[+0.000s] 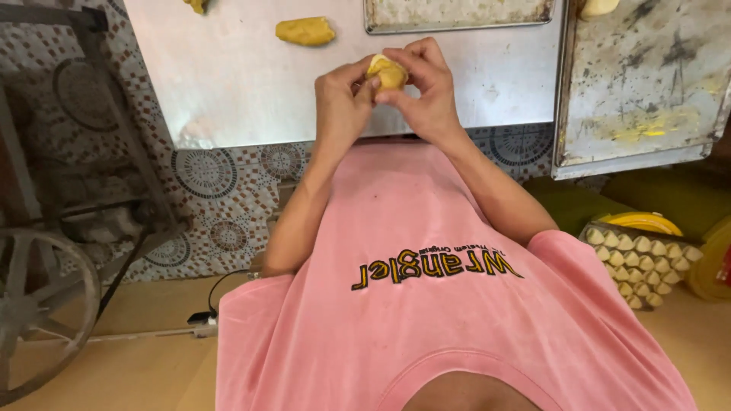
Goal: Shaping pieces of yellow dough into small buns and arranging them on baking trays.
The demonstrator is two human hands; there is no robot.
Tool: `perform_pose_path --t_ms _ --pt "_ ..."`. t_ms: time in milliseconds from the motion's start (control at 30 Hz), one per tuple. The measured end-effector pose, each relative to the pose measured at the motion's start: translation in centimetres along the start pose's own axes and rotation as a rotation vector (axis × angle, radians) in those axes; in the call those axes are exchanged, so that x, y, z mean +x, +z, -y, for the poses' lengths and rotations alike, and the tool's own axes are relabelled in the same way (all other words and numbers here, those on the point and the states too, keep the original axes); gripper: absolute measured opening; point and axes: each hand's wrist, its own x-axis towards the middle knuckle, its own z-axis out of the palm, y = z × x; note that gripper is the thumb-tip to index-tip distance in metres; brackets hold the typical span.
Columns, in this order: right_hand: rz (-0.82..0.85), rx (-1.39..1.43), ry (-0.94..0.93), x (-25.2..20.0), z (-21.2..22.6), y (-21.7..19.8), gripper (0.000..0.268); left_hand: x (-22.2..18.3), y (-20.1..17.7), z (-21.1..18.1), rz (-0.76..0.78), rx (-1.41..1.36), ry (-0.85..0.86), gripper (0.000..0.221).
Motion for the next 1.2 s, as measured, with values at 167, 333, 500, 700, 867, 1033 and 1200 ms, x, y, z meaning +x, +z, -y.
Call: perform_pose_path --t_ms 167,333,500,700,867,1033,1200 --pt "-0.029 0.112 -0.068 0.7 0.0 -2.5 0.029 -1.1 -0.4 -2.2 0.08 -0.482 -0.114 0.06" --pt "-0.119 0.506 0.233 -0.3 1.2 -1.6 0.017 -0.4 4.4 -2.7 -0.04 -0.196 0.271 0.05" --pt "0.068 0.198 -0.022 -1.0 3.3 -4.7 0.017 0.3 8.0 -5.5 -0.229 -0.376 0.22 0.034" --pt "0.103 0.149 0.044 -0.7 1.3 -7.2 0.036 0.2 11.1 -4.4 -0.226 -0.829 0.048 0.045" --pt "0.436 0.039 -0.064 -1.7 0.4 -8.4 0.064 0.1 11.8 -2.3 -0.43 -0.792 -0.284 0.047" --pt "0.23 0.042 -0.196 -1.7 1.1 -7.3 0.014 -2.7 11.2 -3.3 -0.338 -0.523 -0.057 0.039" --pt "0.267 0.294 0.201 -1.3 0.4 -7.8 0.029 -3.5 8.1 -1.2 -0.061 -0.422 0.351 0.053"
